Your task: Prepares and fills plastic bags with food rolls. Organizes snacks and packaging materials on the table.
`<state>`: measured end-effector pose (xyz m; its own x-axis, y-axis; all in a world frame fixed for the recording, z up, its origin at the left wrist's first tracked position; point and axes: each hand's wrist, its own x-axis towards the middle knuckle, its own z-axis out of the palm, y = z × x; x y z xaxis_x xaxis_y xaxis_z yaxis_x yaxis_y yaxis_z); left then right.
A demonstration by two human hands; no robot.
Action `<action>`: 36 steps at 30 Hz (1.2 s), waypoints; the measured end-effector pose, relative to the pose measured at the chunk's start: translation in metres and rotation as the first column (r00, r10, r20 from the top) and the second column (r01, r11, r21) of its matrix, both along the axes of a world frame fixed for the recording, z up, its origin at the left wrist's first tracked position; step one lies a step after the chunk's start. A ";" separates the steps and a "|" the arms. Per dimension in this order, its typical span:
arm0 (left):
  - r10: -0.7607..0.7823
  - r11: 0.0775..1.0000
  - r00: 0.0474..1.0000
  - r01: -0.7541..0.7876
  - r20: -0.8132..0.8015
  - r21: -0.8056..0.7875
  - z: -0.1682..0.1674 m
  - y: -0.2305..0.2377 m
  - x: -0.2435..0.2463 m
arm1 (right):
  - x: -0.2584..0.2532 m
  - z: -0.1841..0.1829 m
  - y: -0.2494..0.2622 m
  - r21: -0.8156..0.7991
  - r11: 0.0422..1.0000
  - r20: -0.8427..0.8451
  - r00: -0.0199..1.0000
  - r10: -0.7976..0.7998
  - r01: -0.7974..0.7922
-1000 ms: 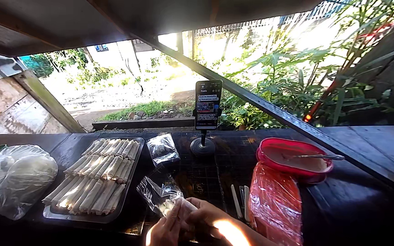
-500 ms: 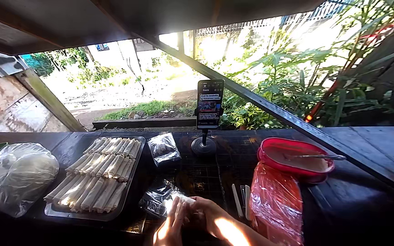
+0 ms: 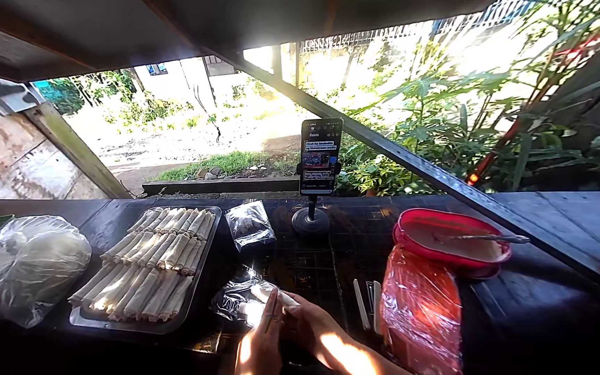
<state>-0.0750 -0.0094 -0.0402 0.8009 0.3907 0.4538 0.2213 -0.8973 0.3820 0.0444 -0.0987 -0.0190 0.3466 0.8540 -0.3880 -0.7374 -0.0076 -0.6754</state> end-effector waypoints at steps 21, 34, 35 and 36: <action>-0.051 0.986 0.995 0.037 0.086 0.165 -0.002 -0.005 0.013 | -0.002 0.011 0.005 -0.045 0.998 -0.048 0.998 -0.035 0.032; -0.138 0.990 0.978 0.133 0.155 0.041 -0.021 -0.025 0.001 | 0.000 -0.005 0.023 -0.139 0.984 0.057 0.993 -0.102 0.109; -0.166 0.986 0.972 0.168 0.167 -0.001 -0.019 -0.024 -0.004 | -0.001 -0.003 0.021 -0.161 0.981 0.052 0.993 -0.103 0.110; -0.170 0.982 0.968 0.181 0.187 -0.044 -0.014 -0.022 -0.010 | 0.000 -0.003 0.020 -0.159 0.981 0.039 0.994 -0.107 0.111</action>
